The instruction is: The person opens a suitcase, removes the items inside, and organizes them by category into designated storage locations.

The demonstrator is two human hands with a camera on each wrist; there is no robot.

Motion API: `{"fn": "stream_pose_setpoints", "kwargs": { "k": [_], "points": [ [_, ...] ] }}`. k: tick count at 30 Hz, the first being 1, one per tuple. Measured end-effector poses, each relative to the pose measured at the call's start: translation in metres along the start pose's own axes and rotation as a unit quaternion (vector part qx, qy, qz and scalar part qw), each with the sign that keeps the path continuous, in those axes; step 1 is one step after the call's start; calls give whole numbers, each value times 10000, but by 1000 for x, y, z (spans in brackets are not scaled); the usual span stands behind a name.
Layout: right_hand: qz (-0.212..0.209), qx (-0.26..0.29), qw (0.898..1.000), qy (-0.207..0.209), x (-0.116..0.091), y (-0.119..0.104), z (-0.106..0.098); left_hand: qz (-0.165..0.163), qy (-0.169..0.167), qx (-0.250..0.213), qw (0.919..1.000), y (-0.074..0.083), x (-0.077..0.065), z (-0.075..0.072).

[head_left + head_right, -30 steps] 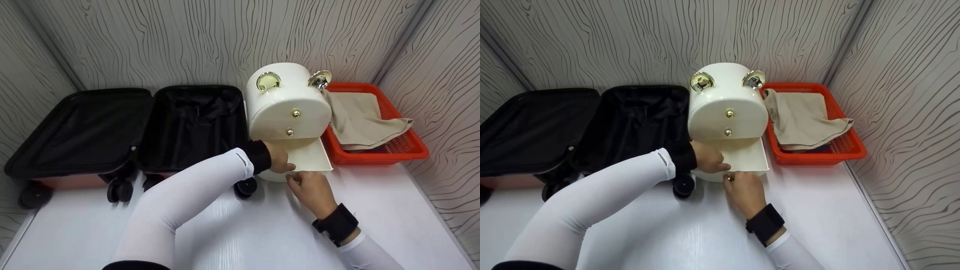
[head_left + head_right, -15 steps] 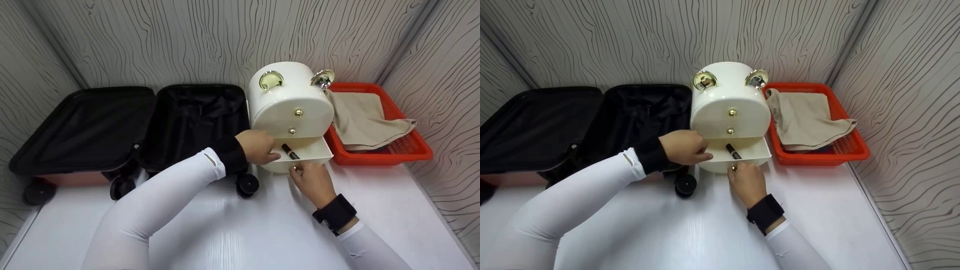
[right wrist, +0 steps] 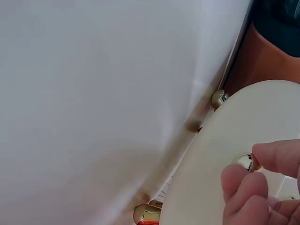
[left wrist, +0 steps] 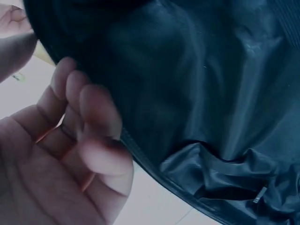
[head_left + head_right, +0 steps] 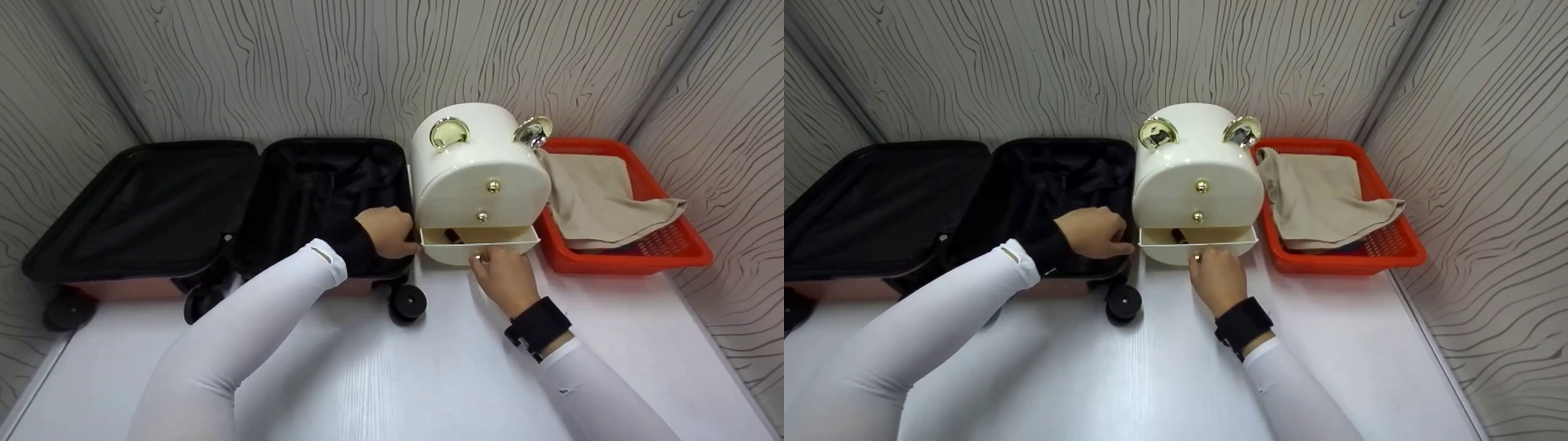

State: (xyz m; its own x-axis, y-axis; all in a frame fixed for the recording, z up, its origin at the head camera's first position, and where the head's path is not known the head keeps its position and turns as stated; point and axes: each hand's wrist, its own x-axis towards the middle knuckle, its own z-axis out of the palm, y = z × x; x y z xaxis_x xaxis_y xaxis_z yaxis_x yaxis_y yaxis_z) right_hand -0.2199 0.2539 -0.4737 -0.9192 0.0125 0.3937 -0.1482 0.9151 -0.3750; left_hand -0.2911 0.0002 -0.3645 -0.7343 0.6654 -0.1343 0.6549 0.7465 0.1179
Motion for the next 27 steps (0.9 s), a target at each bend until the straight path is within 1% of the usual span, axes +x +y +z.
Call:
{"fn": "stream_pose_setpoints", "kwargs": {
  "k": [4,7,11,14,16,22,25,27],
  "points": [
    [66,-38,9998,-180,8,-2,4,-134,-141,-152,9997,-8,2,3],
    [113,-44,9997,-198,14,-1,7,-136,-313,-324,9989,-12,-1,5],
    [211,24,9997,-120,21,2,10,16,-357,-430,9984,-13,-11,6],
    [301,117,9994,-102,25,4,12,124,-297,-409,9986,-11,-20,6],
    [357,194,9991,-129,29,6,13,158,-318,-388,9986,-11,-26,5],
    [682,460,9957,-427,41,10,11,256,-409,-354,9982,-6,-41,1],
    [830,633,9930,-555,49,9,10,291,-404,-414,9979,-5,-45,-1],
    [839,687,9924,-582,52,9,12,284,-394,-451,9978,-5,-46,-1]
  ]
}}
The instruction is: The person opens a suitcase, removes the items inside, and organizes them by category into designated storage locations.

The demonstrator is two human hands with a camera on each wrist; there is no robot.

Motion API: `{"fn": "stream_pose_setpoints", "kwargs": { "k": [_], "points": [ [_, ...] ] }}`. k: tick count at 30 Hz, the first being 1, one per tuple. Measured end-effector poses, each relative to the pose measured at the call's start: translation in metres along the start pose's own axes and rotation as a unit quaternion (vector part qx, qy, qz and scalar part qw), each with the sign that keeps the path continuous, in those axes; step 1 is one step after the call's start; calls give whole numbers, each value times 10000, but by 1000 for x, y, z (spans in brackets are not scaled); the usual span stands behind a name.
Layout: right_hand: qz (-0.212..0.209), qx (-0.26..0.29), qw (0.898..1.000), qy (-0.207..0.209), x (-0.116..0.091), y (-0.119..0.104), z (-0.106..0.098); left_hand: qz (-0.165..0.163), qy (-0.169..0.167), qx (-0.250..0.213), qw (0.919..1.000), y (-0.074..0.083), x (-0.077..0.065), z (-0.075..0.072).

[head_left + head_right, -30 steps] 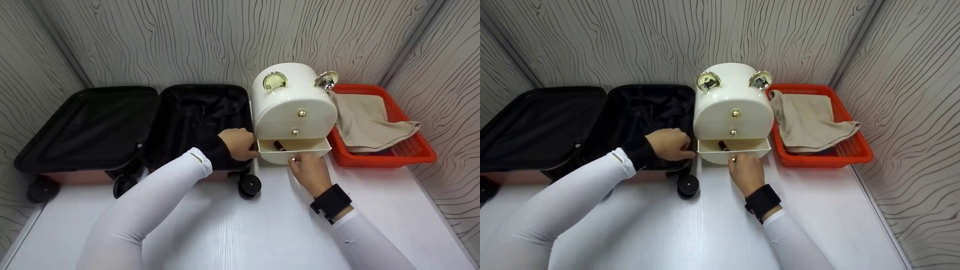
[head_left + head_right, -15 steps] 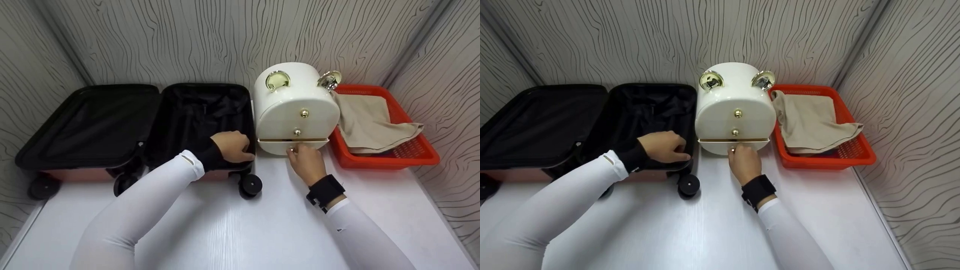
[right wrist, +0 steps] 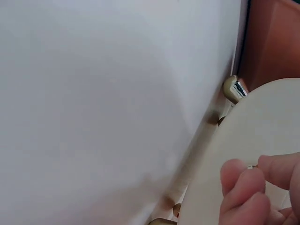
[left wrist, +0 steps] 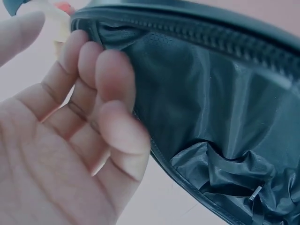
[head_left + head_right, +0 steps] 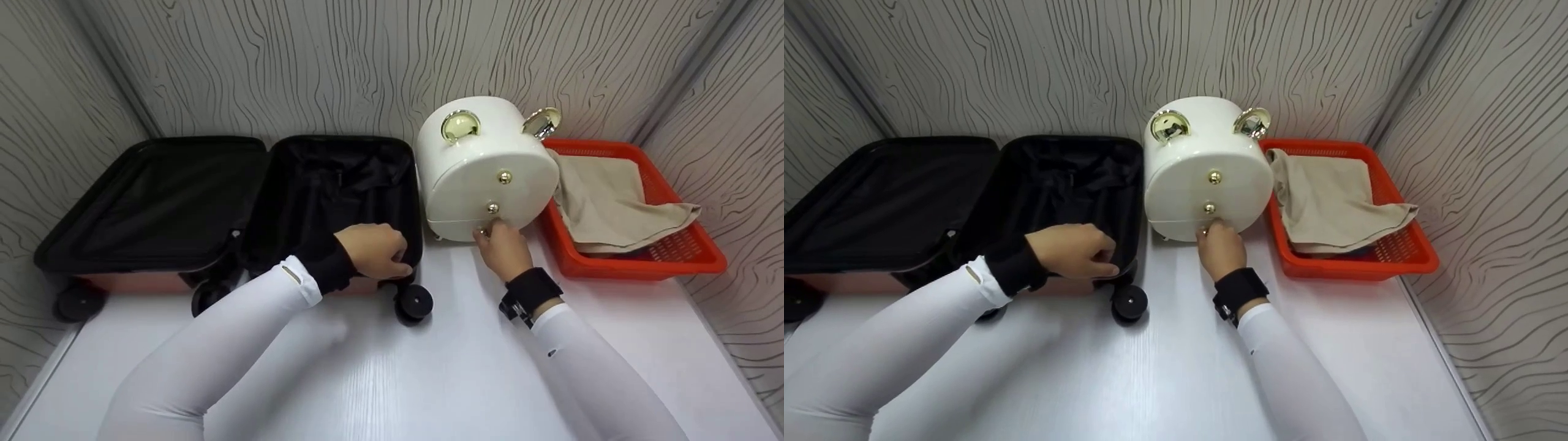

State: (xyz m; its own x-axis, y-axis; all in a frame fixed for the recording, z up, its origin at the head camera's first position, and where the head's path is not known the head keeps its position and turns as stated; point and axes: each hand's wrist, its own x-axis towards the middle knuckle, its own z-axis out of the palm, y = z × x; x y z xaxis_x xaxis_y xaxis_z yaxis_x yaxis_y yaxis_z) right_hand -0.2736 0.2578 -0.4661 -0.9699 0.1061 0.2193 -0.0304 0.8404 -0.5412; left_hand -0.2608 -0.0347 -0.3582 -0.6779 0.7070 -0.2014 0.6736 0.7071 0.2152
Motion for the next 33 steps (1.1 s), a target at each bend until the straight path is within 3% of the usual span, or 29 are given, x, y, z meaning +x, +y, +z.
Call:
{"fn": "stream_pose_setpoints", "kwargs": {
  "k": [5,12,17,21,25,33],
  "points": [
    [21,-5,10000,-83,2,0,3,20,-9,14,10000,0,-2,2],
    [-365,-189,9990,-193,4,-1,1,-7,6,-64,10000,-3,-10,-2],
    [-439,-88,9985,-299,5,-2,-2,1,189,-54,9998,-7,-17,-6],
    [-464,-75,9986,-261,-1,-3,-13,94,720,-175,9972,-15,-28,-7],
    [-495,-116,9987,-74,-16,-7,-31,54,1421,-383,9891,-24,-44,-6],
    [-697,54,9947,753,-56,-5,-69,-354,2712,-517,9605,-40,-75,8]
  ]
}}
